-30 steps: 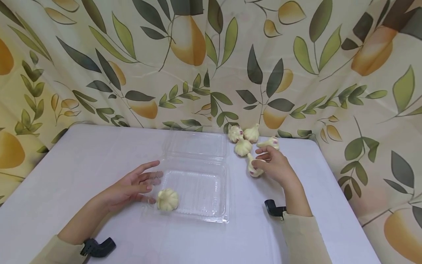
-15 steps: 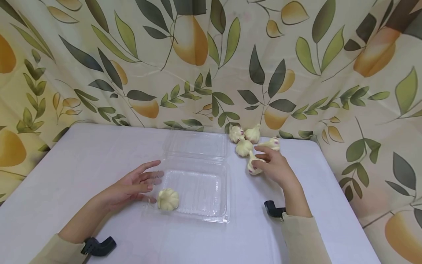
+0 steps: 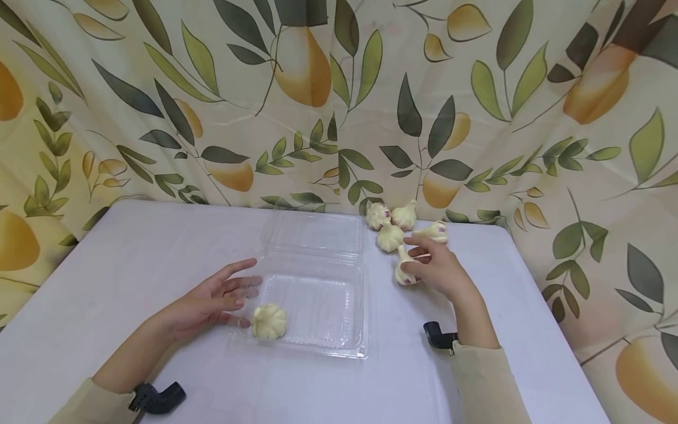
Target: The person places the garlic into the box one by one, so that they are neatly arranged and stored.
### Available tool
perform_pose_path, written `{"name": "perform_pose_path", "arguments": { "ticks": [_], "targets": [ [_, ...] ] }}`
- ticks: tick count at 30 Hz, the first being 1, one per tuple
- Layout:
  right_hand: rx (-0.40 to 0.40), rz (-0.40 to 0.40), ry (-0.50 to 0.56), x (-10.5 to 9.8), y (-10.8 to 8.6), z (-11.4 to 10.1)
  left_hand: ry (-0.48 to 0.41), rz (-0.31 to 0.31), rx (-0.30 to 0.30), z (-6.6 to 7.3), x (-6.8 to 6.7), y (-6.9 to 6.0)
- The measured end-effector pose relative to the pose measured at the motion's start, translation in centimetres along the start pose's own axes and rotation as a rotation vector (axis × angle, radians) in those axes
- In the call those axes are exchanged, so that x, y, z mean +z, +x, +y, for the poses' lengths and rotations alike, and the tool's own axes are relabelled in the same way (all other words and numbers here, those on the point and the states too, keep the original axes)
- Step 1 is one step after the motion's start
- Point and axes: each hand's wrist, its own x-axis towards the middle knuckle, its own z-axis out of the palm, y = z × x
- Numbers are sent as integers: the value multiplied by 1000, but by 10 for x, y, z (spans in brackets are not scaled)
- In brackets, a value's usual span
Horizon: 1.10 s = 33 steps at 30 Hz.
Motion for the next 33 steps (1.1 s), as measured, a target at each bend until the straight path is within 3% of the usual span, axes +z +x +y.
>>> {"name": "perform_pose_path", "arguments": {
  "ticks": [6,15,33],
  "targets": [
    [34,-48,-73,0,1,-1,-3,-6,6,0,0,-1],
    [44,-64,-90,0,1,-4,-13,-15,10,0,0,-1],
    [8,32,-77,2,-2,-13,-5,-10,4,0,0,-1]
  ]
}}
